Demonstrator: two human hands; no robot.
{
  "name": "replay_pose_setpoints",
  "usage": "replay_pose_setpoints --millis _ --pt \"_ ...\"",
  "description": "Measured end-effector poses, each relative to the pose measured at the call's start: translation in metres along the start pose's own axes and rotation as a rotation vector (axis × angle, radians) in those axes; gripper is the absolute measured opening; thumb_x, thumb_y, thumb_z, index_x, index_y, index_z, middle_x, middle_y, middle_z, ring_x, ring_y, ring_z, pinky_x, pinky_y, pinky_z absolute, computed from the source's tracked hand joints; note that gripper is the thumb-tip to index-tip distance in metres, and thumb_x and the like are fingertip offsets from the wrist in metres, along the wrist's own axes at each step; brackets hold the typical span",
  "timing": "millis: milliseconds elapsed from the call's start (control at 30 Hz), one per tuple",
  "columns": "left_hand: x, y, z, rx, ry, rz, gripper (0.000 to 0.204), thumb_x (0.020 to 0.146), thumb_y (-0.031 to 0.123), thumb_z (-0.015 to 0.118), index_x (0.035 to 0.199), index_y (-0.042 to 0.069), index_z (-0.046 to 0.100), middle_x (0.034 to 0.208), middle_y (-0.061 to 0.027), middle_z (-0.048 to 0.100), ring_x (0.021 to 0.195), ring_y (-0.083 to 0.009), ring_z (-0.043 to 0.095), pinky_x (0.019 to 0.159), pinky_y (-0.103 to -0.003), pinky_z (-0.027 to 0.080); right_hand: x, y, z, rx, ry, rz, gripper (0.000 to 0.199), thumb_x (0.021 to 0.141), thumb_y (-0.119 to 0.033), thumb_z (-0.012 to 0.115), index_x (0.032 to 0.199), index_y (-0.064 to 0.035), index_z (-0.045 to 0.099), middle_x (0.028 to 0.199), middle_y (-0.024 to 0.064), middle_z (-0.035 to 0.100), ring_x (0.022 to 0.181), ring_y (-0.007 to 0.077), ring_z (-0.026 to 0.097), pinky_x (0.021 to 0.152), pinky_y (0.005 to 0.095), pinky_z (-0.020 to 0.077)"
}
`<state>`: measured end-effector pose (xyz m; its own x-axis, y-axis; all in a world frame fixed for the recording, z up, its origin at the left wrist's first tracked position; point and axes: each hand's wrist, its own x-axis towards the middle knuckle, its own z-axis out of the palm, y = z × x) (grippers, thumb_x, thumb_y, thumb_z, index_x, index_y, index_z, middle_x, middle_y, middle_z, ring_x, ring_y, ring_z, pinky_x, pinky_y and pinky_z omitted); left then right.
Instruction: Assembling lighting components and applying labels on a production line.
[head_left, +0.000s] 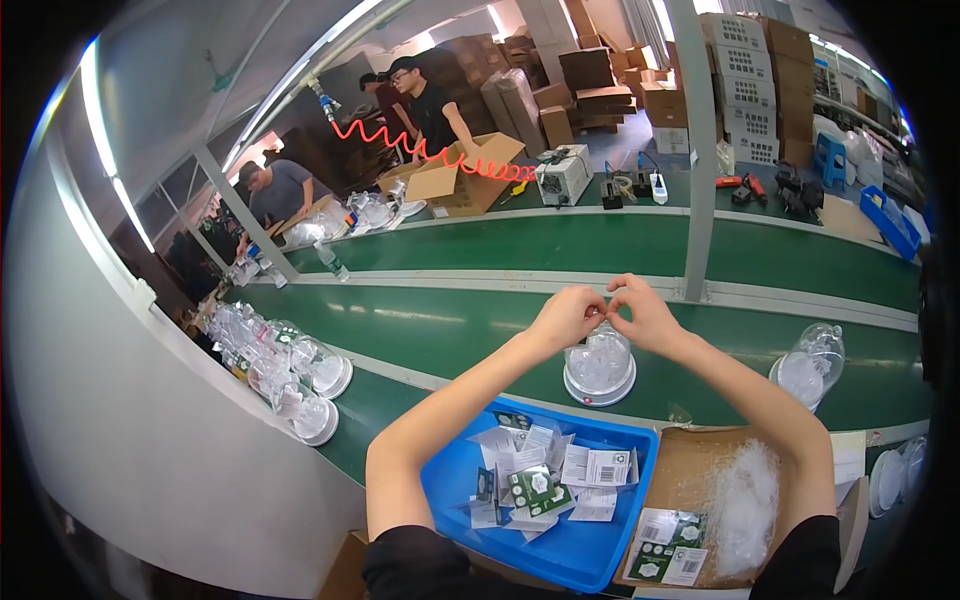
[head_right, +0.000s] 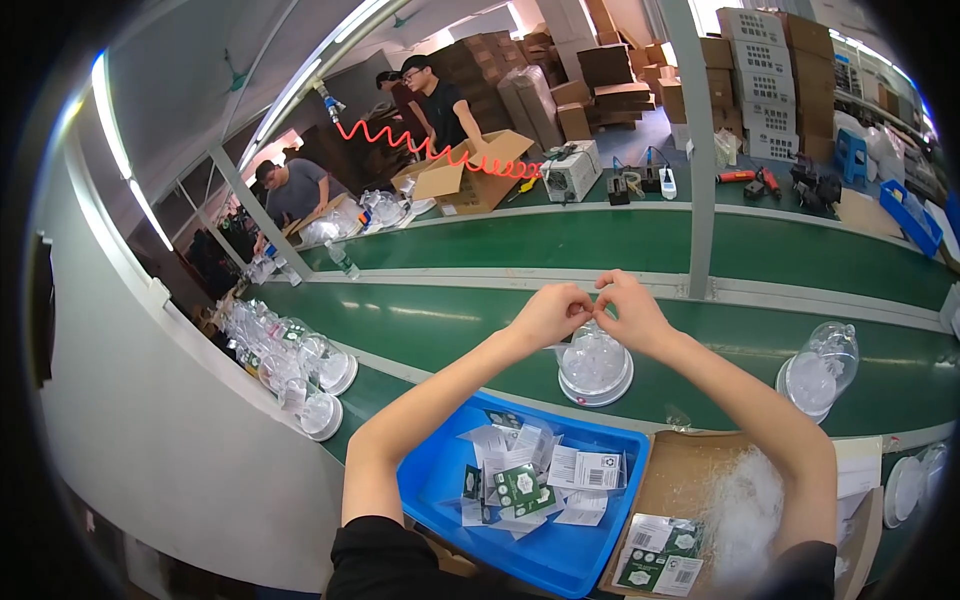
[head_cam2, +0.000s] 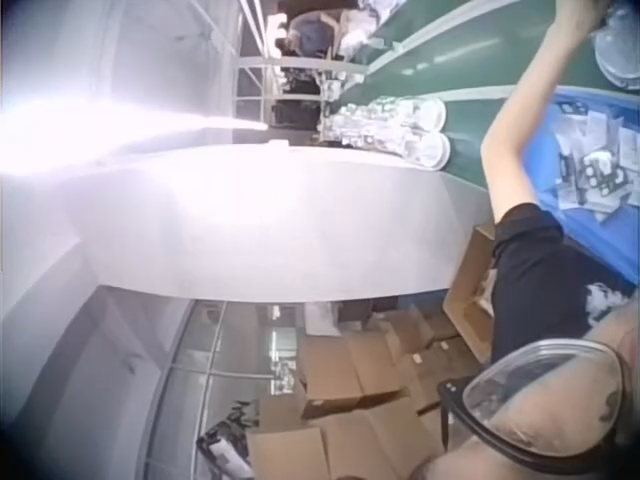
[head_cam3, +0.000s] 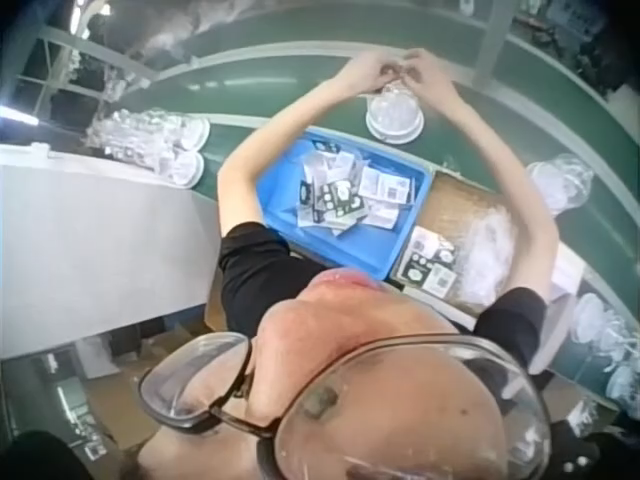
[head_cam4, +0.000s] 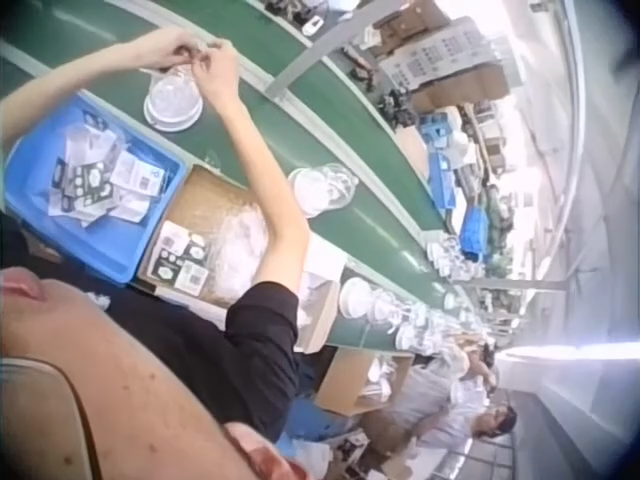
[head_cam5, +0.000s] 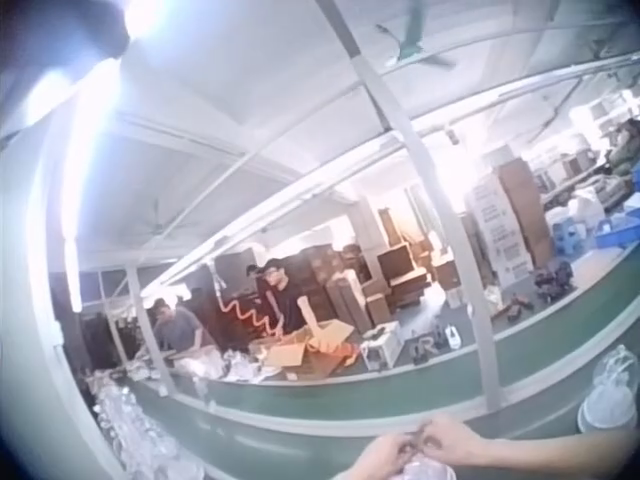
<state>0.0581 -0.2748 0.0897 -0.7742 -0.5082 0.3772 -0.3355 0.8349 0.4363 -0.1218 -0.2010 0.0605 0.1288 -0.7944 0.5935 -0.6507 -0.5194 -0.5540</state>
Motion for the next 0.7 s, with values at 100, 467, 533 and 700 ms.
replay_pose_setpoints --millis 100,467,533,700 --pt "0.001 -0.009 0.000 0.018 0.015 0.085 0.010 0.074 0.012 0.069 0.080 0.003 0.069 0.072 -0.0128 0.062 0.066 -0.0296 0.061 0.062 -0.039 0.049 0.004 -0.002 0.004 -0.019 -0.004 -0.005 0.009 0.074 -0.009 0.068 0.074 -0.0022 0.062 0.113 0.0153 0.057 0.108 0.0340 0.055 0.090 0.0405 0.0459" --pt "-0.001 -0.021 -0.015 -0.072 -0.081 0.116 0.008 0.070 0.006 0.067 0.076 0.003 0.064 0.069 -0.0078 0.057 0.060 -0.0198 0.054 0.057 -0.032 0.045 0.031 0.001 0.003 -0.158 -0.165 -0.194 0.009 0.070 -0.012 0.067 0.069 -0.0047 0.061 0.116 0.0136 0.057 0.112 0.0329 0.053 0.093 0.0410 0.0456" --pt "-0.001 -0.023 -0.018 -0.074 -0.098 0.093 0.008 0.070 0.005 0.067 0.076 0.002 0.064 0.069 -0.0072 0.056 0.060 -0.0182 0.053 0.057 -0.031 0.044 0.036 0.000 0.005 -0.177 -0.237 -0.181 0.009 0.070 -0.012 0.066 0.069 -0.0047 0.062 0.115 0.0140 0.057 0.110 0.0329 0.054 0.092 0.0407 0.0462" --pt "-0.003 -0.026 -0.021 -0.094 -0.142 0.147 0.008 0.073 0.004 0.068 0.079 0.002 0.065 0.076 -0.0071 0.055 0.065 -0.0167 0.055 0.059 -0.030 0.046 0.033 -0.005 0.004 -0.207 -0.250 -0.172 0.009 0.070 -0.013 0.068 0.072 -0.0052 0.063 0.113 0.0143 0.058 0.108 0.0332 0.055 0.091 0.0410 0.0474"
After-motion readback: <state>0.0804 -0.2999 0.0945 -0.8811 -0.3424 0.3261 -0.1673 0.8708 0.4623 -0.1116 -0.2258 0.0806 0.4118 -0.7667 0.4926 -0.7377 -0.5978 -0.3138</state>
